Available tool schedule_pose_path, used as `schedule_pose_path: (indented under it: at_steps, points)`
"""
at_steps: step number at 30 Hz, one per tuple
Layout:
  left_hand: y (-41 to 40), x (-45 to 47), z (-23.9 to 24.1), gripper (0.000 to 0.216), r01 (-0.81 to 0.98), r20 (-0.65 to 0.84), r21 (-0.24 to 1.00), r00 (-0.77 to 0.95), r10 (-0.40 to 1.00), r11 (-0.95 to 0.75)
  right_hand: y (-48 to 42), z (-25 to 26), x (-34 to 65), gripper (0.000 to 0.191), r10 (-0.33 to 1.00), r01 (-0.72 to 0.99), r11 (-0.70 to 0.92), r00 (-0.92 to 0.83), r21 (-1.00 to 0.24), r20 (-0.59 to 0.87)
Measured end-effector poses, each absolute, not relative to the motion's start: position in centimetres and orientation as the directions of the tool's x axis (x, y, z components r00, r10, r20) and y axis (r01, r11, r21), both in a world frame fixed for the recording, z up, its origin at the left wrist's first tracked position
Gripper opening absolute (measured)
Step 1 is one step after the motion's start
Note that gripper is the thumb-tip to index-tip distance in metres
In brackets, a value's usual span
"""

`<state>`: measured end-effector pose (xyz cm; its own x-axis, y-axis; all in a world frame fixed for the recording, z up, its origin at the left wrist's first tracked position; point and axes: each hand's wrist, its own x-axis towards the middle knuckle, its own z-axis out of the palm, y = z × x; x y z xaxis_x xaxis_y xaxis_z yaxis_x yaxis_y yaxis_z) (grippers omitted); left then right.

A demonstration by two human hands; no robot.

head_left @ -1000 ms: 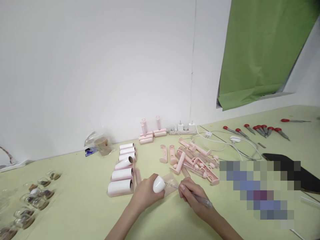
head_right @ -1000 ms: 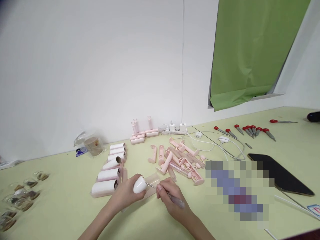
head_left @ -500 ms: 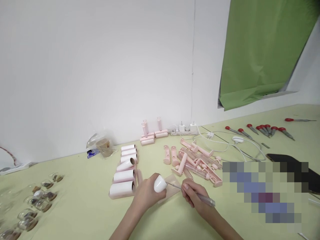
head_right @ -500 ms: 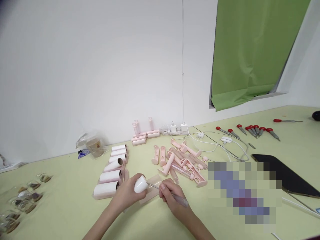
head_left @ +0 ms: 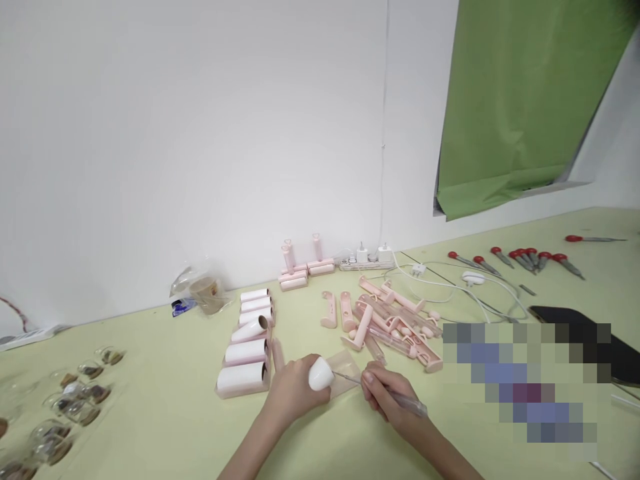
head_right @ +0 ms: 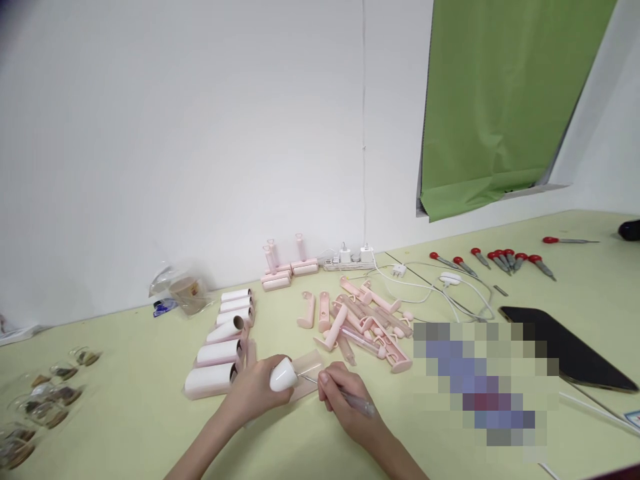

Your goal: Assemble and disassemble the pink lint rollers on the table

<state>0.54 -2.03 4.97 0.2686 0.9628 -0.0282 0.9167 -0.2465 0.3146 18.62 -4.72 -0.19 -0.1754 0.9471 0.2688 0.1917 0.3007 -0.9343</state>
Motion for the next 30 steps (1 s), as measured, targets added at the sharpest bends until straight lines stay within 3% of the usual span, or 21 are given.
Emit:
schedule_pose_path:
  at_steps: [7,12,16,19,21,26,30]
  points:
    - [-2.1,0.5,5.0,0.027,0.934,0.003,0.263,0.248,0.969,-0.240,-4.4,-0.3,18.5,0.044,0.953,0.188,0.283,-0.162,-0.941,0.255]
    - [-2.0,0.3,5.3,0.030,0.938,-0.016,0.263,0.239,0.971,-0.226,-4.0,-0.4,19.5,0.043,0.975,0.213,0.222,-0.061,-0.951,0.213]
    - [-2.1,0.5,5.9,0.039,0.952,-0.021,0.244,0.198,0.980,-0.187,-3.6,1.0,20.0,0.040,0.986,0.065,0.165,0.020,-0.984,0.166]
    - [-2.4,0.9,6.2,0.052,0.897,0.019,0.352,0.281,0.960,-0.269,-3.2,3.1,19.3,0.039,0.980,-0.012,0.194,-0.035,-0.981,0.195]
    - [-2.6,1.4,6.3,0.062,0.823,0.075,0.446,0.357,0.931,-0.352,-2.5,4.7,18.6,0.039,0.967,0.052,0.232,-0.116,-0.971,0.225]
    - [-1.5,2.7,6.6,0.037,0.584,0.161,0.691,0.450,0.878,-0.426,0.2,7.4,18.2,0.040,0.939,0.486,0.343,-0.172,-0.804,0.297]
    - [0.2,3.4,6.7,0.035,0.276,0.314,0.851,0.414,0.855,-0.446,1.5,7.4,19.0,0.055,0.923,0.505,0.383,-0.237,-0.773,0.303]
